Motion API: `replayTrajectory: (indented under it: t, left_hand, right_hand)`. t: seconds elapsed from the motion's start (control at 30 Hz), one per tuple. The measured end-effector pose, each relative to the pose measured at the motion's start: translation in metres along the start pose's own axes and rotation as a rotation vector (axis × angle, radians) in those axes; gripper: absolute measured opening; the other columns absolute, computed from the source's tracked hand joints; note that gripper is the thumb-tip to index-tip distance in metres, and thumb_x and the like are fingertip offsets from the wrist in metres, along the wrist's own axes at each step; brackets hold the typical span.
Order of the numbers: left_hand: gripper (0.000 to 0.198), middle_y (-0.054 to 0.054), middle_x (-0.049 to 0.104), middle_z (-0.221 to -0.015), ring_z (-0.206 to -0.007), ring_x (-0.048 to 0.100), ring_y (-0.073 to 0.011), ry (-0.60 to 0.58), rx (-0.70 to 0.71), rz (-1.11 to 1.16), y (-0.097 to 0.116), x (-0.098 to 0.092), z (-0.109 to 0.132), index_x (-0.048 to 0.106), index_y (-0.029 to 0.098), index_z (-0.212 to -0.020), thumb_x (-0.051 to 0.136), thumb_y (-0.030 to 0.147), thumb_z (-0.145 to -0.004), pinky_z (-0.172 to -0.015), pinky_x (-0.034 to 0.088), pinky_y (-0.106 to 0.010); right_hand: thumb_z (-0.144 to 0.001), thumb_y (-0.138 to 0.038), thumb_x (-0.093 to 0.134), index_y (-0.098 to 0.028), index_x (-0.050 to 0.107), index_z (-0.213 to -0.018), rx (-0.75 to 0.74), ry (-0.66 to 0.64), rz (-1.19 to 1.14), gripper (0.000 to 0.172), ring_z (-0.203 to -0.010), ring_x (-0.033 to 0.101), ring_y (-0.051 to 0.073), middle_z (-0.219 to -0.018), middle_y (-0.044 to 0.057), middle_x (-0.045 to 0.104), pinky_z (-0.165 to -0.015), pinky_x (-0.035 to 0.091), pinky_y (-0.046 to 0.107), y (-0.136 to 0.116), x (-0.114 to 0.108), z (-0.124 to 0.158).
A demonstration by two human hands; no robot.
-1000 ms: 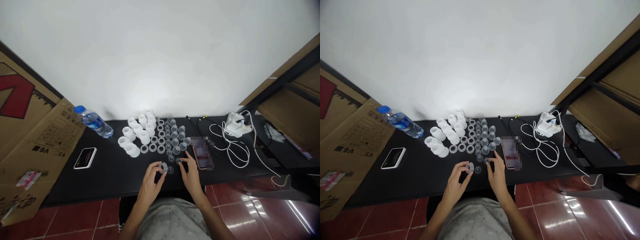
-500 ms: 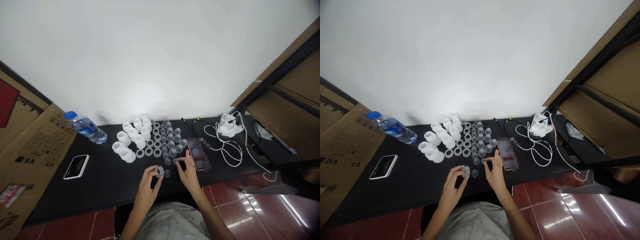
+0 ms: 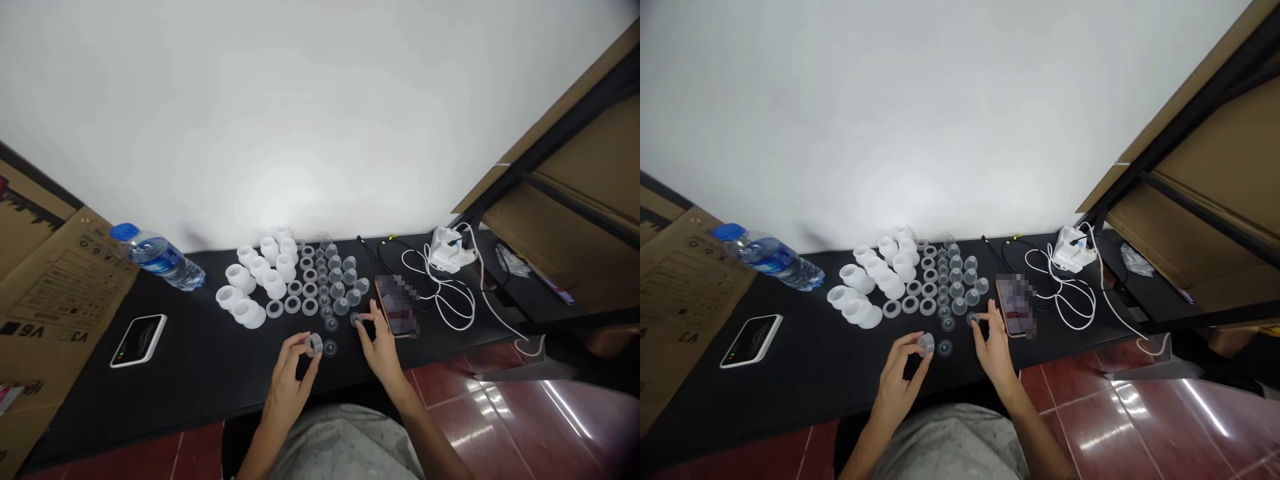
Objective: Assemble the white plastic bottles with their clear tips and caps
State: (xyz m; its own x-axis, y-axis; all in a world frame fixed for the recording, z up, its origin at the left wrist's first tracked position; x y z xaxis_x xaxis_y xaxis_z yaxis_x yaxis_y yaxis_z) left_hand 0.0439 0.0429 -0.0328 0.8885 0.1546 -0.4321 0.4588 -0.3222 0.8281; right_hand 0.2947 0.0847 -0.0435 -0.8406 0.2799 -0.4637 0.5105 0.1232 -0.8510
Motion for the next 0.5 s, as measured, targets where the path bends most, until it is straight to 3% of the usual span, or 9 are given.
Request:
replayTrajectory:
  t: [0.13, 0.23, 0.33, 0.5]
  left_hand:
    - [0.013, -0.011, 0.071, -0.125, -0.116, 0.073, -0.0282, -0.021, 0.044, 0.034, 0.003, -0.006, 0.004, 0.065, 0.026, -0.108, 0.071, 0.022, -0.098, -0.1, 0.061, -0.042]
    - [0.023, -0.01, 0.072, -0.119, -0.109, 0.075, -0.0267, -0.191, 0.097, 0.095, 0.009, -0.01, 0.006, 0.063, 0.026, -0.112, 0.075, 0.022, -0.093, -0.094, 0.063, -0.039]
    - [0.022, -0.008, 0.074, -0.119, -0.109, 0.076, -0.0258, -0.333, 0.078, 0.058, 0.013, -0.009, 0.005, 0.064, 0.027, -0.112, 0.075, 0.022, -0.094, -0.092, 0.064, -0.037]
    - [0.017, -0.009, 0.074, -0.125, -0.114, 0.076, -0.0255, -0.269, 0.021, 0.029, 0.012, -0.003, -0.001, 0.065, 0.028, -0.113, 0.073, 0.023, -0.098, -0.097, 0.063, -0.039]
  right_hand:
    - [-0.107, -0.044, 0.063, -0.025, 0.068, -0.122, -0.04, 0.033, -0.029, 0.025, -0.147, 0.059, 0.035, -0.155, 0.017, 0.065, -0.124, 0.042, 0.063, -0.009, -0.001, 0.009]
    - [-0.108, -0.04, 0.063, -0.026, 0.067, -0.126, -0.054, 0.051, -0.04, 0.024, -0.133, 0.069, 0.033, -0.134, 0.014, 0.076, -0.117, 0.051, 0.058, -0.016, 0.0, 0.012]
    - [-0.106, -0.04, 0.066, -0.026, 0.069, -0.121, -0.067, 0.065, -0.022, 0.021, -0.114, 0.075, 0.031, -0.118, 0.012, 0.078, -0.104, 0.059, 0.051, -0.022, 0.002, 0.013]
    - [-0.105, -0.037, 0.068, -0.026, 0.07, -0.113, -0.102, 0.047, -0.024, 0.014, -0.088, 0.07, 0.026, -0.097, 0.007, 0.073, -0.085, 0.06, 0.041, -0.032, 0.006, 0.013]
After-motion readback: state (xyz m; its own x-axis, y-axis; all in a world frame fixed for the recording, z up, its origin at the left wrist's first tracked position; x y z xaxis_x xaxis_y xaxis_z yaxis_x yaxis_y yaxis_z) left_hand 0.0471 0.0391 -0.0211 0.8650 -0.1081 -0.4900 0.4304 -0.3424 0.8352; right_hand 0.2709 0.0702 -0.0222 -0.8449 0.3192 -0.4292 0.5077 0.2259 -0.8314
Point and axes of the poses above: each hand's wrist, its own z-axis away from the middle knuckle, its own x-axis out of the palm, y = z × x, the point moved 1 cm from there along -z, towards the middle knuckle
